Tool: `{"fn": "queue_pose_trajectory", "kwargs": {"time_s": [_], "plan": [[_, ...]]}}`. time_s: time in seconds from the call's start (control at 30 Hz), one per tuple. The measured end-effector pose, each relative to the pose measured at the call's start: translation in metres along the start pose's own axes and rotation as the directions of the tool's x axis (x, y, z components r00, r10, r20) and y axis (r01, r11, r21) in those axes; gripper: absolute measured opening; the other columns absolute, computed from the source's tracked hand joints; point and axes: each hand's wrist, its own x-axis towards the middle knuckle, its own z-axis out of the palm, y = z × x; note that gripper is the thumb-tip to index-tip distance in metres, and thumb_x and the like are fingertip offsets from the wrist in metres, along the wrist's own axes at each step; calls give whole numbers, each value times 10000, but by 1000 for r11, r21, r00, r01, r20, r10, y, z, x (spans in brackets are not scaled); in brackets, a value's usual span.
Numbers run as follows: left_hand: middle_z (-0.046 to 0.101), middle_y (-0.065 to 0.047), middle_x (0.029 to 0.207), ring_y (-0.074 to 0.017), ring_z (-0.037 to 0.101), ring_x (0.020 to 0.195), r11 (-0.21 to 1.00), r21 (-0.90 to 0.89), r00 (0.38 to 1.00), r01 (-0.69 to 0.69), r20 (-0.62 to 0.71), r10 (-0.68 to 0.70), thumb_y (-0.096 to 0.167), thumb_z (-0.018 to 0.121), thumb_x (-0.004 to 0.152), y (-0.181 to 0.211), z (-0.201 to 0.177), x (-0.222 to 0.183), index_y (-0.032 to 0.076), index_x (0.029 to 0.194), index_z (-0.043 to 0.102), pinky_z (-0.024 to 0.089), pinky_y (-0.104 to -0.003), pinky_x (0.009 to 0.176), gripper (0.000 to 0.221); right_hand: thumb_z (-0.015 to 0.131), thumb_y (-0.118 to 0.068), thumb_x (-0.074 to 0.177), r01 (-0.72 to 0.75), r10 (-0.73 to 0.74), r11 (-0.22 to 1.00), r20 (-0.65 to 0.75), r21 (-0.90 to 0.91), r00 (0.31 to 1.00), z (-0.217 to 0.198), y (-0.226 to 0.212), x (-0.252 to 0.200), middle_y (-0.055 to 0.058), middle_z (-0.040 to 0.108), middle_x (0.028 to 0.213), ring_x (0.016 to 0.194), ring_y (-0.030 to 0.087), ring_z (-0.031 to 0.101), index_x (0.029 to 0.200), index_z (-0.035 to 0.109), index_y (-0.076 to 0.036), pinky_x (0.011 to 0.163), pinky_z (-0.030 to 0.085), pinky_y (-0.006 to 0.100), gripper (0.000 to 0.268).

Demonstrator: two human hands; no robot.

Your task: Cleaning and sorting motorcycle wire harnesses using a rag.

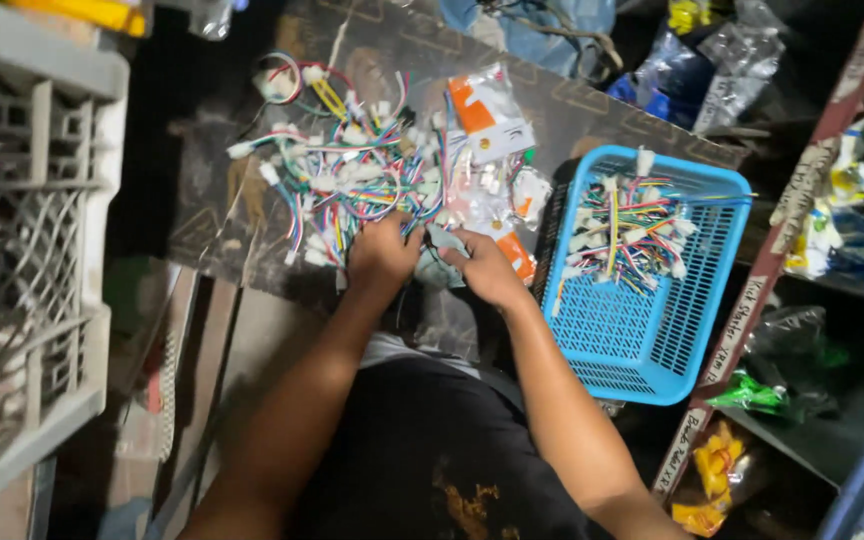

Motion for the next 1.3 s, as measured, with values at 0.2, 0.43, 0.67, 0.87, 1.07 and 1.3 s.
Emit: {"fn": "queue_pose_trajectory", "kwargs": {"time_s": [0.2,0.43,0.67,0.87,1.07,1.3], "plan": [[753,-123,870,-395,739,978,998,-4,997,-69,40,69,369,557,974,8,-33,-6,241,1038,749,576,-536,867,239,700,-225,919,72,-29,973,-188,221,982,-19,20,-3,36,670,742,690,162,610,1045,773,-102,691,519,313,191],[659,-215,761,-463,664,914,836,-341,887,-429,-334,319,98,629,924,65,-79,-48,33,955,690,515,-547,844,94,616,-152,999,216,83,694,-374,687,924,-48,9,-21,53,733,813,615,129,708,1164,670,-35,449,575,267,209],[755,-175,917,-279,752,875,542,-718,895,-436,-282,346,126,606,1017,121,-63,-86,59,1112,653,601,-387,769,126,655,-122,962,374,-25,569,-439,732,898,-83,-12,-64,166,763,898,675,218,755,1162,691,2,510,625,351,237],[724,-138,940,-139,717,805,285,-883,885,-374,-247,395,47,577,1023,157,-38,-114,-23,1300,555,625,-277,741,287,670,-145,953,510,-86,467,-536,723,840,-121,-4,-102,162,771,954,772,207,766,1187,704,-7,624,640,351,274],[747,-86,934,-67,676,768,415,-837,918,-356,-231,322,86,740,941,178,-8,-147,36,1239,708,599,-229,713,304,607,-299,1010,521,-179,256,-490,814,853,-144,13,-137,118,751,1149,1047,233,730,1223,725,-81,927,603,394,326],[761,-43,889,-39,670,736,441,-813,918,-381,-276,284,106,826,878,206,0,-180,81,1229,706,596,-175,710,371,724,-81,919,514,-295,352,-428,782,854,-139,43,-139,222,736,1106,990,282,742,1302,627,60,886,619,403,420]]}}
